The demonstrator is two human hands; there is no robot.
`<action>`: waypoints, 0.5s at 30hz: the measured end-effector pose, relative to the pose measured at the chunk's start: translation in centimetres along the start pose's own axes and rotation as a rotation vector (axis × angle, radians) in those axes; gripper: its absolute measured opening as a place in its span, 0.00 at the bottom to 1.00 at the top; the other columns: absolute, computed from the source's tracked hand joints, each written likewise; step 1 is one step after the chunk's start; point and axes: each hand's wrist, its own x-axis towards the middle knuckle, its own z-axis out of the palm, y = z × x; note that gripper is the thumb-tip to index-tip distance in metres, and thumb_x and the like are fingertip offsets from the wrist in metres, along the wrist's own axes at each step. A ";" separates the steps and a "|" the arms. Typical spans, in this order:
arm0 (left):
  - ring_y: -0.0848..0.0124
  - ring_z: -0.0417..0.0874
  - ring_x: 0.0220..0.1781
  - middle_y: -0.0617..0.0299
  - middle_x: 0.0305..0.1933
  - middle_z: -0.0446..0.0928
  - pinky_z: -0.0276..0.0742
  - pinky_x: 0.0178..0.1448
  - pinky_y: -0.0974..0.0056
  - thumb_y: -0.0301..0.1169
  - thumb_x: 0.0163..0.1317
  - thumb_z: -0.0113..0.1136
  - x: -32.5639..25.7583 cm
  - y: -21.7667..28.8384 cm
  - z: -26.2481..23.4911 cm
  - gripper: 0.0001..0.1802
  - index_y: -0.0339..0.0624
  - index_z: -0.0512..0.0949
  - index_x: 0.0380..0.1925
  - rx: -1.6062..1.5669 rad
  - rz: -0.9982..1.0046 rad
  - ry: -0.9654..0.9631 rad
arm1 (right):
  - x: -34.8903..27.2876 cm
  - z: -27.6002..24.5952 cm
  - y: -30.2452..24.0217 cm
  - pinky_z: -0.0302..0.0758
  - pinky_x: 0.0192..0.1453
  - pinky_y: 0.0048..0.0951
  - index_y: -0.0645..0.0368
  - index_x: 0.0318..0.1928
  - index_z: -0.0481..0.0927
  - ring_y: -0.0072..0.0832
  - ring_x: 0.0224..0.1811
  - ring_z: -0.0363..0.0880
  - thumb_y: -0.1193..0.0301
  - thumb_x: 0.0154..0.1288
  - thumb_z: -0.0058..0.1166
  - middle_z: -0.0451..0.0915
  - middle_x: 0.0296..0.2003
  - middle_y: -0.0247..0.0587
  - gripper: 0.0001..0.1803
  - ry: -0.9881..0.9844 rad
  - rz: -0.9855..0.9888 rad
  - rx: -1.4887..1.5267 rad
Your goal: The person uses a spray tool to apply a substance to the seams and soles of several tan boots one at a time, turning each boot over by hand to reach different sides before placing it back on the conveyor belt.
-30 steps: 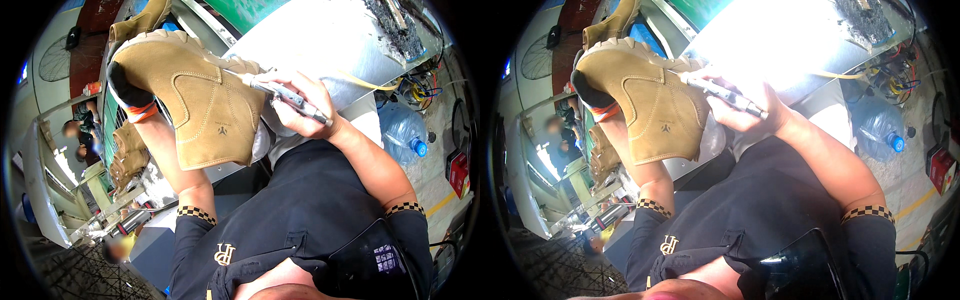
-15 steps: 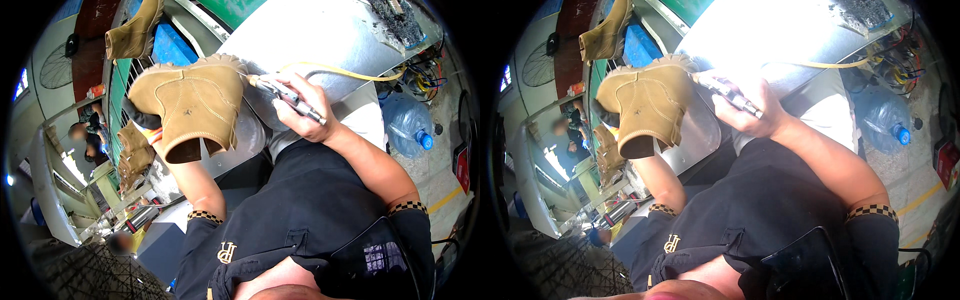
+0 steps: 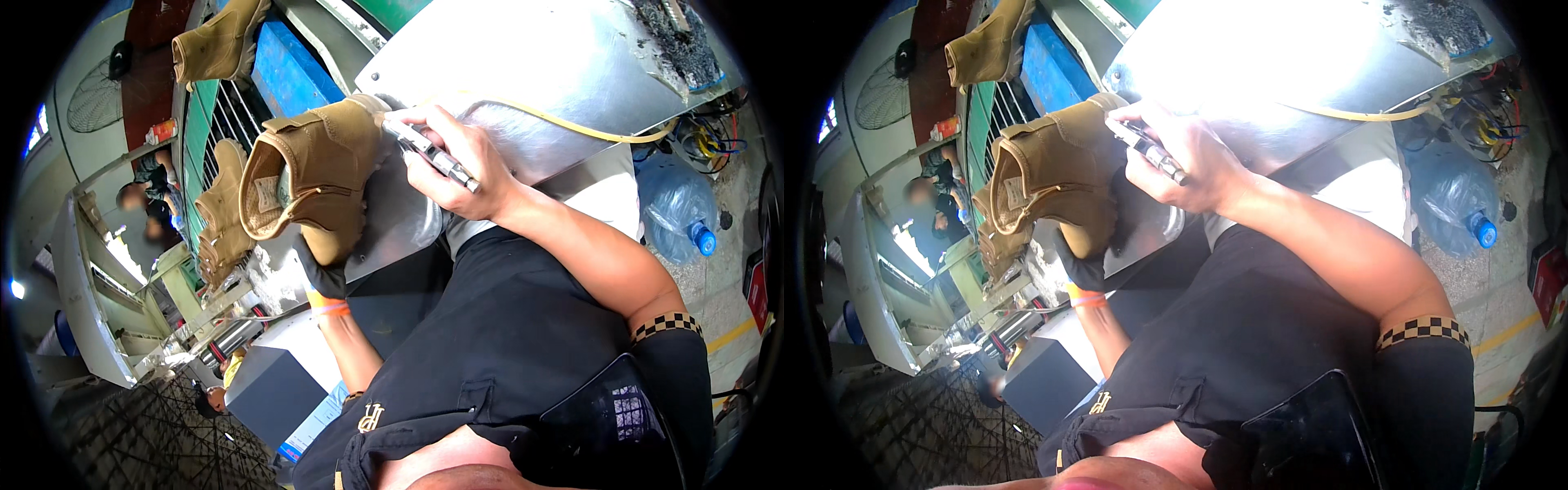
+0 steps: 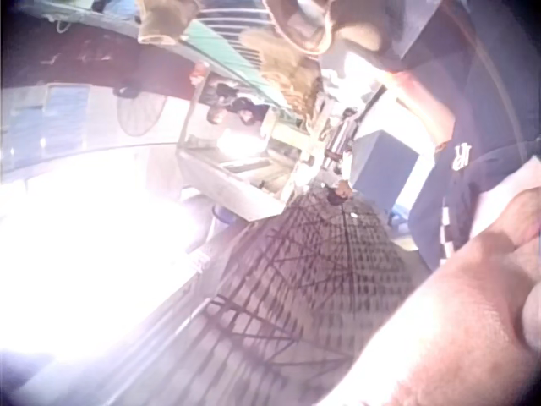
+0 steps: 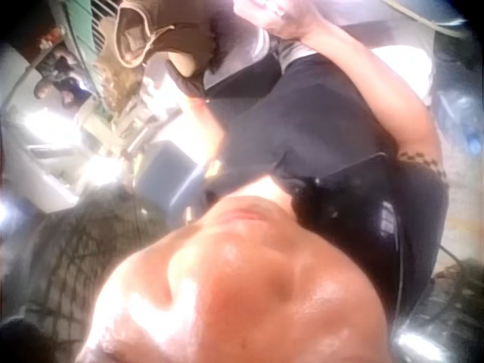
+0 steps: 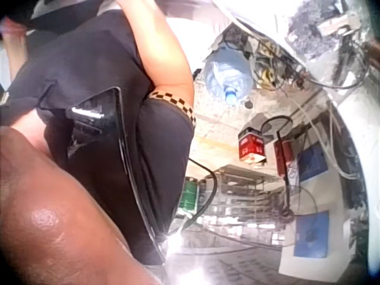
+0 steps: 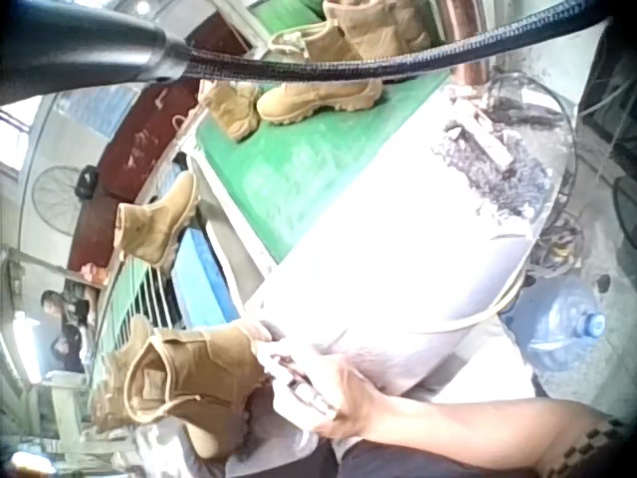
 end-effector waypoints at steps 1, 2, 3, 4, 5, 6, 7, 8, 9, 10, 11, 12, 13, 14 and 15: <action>0.56 0.72 0.65 0.58 0.68 0.67 0.72 0.66 0.48 0.61 0.68 0.43 -1.5 -0.5 0.6 0.38 0.50 0.62 0.69 0.076 -0.041 0.130 | -0.1 0.0 0.0 0.70 0.30 0.22 0.64 0.56 0.72 0.16 0.24 0.72 0.76 0.59 0.52 0.77 0.23 0.35 0.22 0.005 -0.009 0.001; 0.56 0.73 0.65 0.58 0.67 0.68 0.74 0.65 0.49 0.63 0.68 0.42 -2.9 -0.7 1.6 0.38 0.51 0.62 0.69 0.156 -0.084 0.270 | -0.3 -0.1 0.0 0.70 0.29 0.22 0.64 0.56 0.72 0.16 0.23 0.72 0.76 0.59 0.52 0.77 0.23 0.35 0.22 0.006 -0.014 0.011; 0.56 0.74 0.64 0.58 0.67 0.68 0.78 0.59 0.49 0.66 0.67 0.40 -3.5 -1.0 3.1 0.40 0.51 0.63 0.68 0.156 -0.107 0.226 | -0.4 -0.2 0.1 0.69 0.29 0.22 0.65 0.55 0.72 0.16 0.23 0.72 0.76 0.59 0.52 0.77 0.23 0.35 0.22 0.013 -0.021 0.010; 0.57 0.74 0.64 0.58 0.67 0.68 0.79 0.56 0.51 0.66 0.67 0.40 -4.2 -1.1 4.3 0.40 0.51 0.63 0.68 0.205 -0.142 0.266 | -0.6 -0.2 0.2 0.69 0.29 0.22 0.64 0.56 0.72 0.16 0.23 0.71 0.76 0.59 0.52 0.76 0.22 0.36 0.22 0.024 -0.033 -0.006; 0.58 0.74 0.63 0.58 0.67 0.68 0.81 0.53 0.53 0.66 0.67 0.39 -5.3 -1.1 5.3 0.40 0.51 0.63 0.68 0.252 -0.171 0.314 | -0.7 -0.1 0.3 0.69 0.28 0.22 0.64 0.56 0.72 0.16 0.23 0.71 0.76 0.59 0.52 0.76 0.22 0.36 0.22 0.025 -0.047 -0.018; 0.59 0.74 0.63 0.58 0.67 0.68 0.82 0.50 0.55 0.66 0.67 0.39 -6.2 -1.2 5.6 0.40 0.51 0.63 0.68 0.299 -0.201 0.360 | -0.9 -0.1 0.3 0.68 0.28 0.22 0.64 0.56 0.72 0.17 0.23 0.71 0.76 0.59 0.52 0.76 0.22 0.36 0.22 0.029 -0.062 -0.031; 0.61 0.76 0.61 0.58 0.66 0.69 0.85 0.43 0.62 0.65 0.68 0.38 -6.5 -1.9 3.7 0.39 0.51 0.62 0.69 0.271 -0.257 0.303 | -1.1 -0.1 0.3 0.68 0.28 0.22 0.64 0.56 0.72 0.17 0.23 0.71 0.76 0.59 0.52 0.76 0.22 0.36 0.22 0.014 -0.039 -0.032; 0.62 0.77 0.60 0.57 0.66 0.69 0.85 0.41 0.64 0.65 0.68 0.38 -6.8 -2.0 4.2 0.39 0.51 0.62 0.68 0.274 -0.250 0.293 | -1.2 -0.4 0.0 0.68 0.28 0.23 0.64 0.56 0.72 0.17 0.23 0.71 0.76 0.59 0.51 0.76 0.22 0.36 0.22 0.002 -0.018 -0.034; 0.63 0.78 0.59 0.57 0.65 0.70 0.85 0.40 0.65 0.65 0.68 0.38 -7.0 -2.2 5.1 0.39 0.50 0.61 0.68 0.277 -0.243 0.281 | -1.3 -0.6 -0.2 0.68 0.28 0.23 0.64 0.56 0.72 0.16 0.23 0.71 0.76 0.60 0.51 0.77 0.22 0.36 0.22 -0.009 0.003 -0.036; 0.63 0.79 0.57 0.57 0.65 0.70 0.86 0.38 0.67 0.65 0.68 0.38 -7.3 -2.3 5.8 0.40 0.50 0.61 0.68 0.280 -0.236 0.268 | -1.4 -0.8 -0.3 0.68 0.28 0.23 0.64 0.56 0.72 0.17 0.23 0.71 0.76 0.59 0.51 0.77 0.23 0.36 0.22 -0.012 0.007 -0.046; 0.60 0.83 0.51 0.54 0.65 0.70 0.87 0.37 0.65 0.65 0.68 0.38 -7.5 -2.3 6.3 0.40 0.46 0.61 0.68 0.180 -0.280 0.294 | -1.5 -1.0 -0.5 0.68 0.28 0.23 0.64 0.56 0.71 0.17 0.23 0.71 0.76 0.59 0.51 0.77 0.23 0.36 0.23 -0.016 0.006 -0.057; 0.58 0.83 0.51 0.53 0.64 0.71 0.88 0.37 0.64 0.65 0.68 0.38 -7.7 -2.4 6.7 0.41 0.46 0.61 0.68 0.149 -0.307 0.260 | -1.6 -1.1 -0.7 0.68 0.28 0.23 0.64 0.57 0.71 0.17 0.23 0.71 0.76 0.59 0.51 0.77 0.23 0.37 0.23 -0.019 0.006 -0.069; 0.57 0.83 0.50 0.52 0.64 0.71 0.88 0.37 0.64 0.65 0.68 0.38 -7.9 -2.7 7.1 0.41 0.45 0.61 0.68 0.118 -0.334 0.225 | -1.8 -1.2 -0.7 0.68 0.28 0.23 0.64 0.56 0.71 0.17 0.23 0.71 0.76 0.59 0.51 0.77 0.23 0.37 0.23 -0.021 0.022 -0.059; 0.56 0.84 0.49 0.52 0.64 0.71 0.89 0.37 0.63 0.66 0.67 0.38 -8.1 -2.9 7.4 0.42 0.45 0.61 0.68 0.088 -0.359 0.190 | -2.0 -1.2 -0.8 0.68 0.28 0.23 0.64 0.56 0.71 0.17 0.23 0.71 0.76 0.59 0.51 0.77 0.23 0.37 0.23 -0.023 0.038 -0.048; 0.49 0.84 0.49 0.43 0.63 0.70 0.89 0.44 0.57 0.61 0.70 0.41 -8.3 -3.1 7.5 0.42 0.36 0.57 0.69 -0.054 -0.336 0.103 | -2.3 -1.2 -0.8 0.68 0.29 0.23 0.64 0.56 0.71 0.17 0.23 0.71 0.76 0.59 0.51 0.77 0.23 0.37 0.23 -0.025 0.054 -0.036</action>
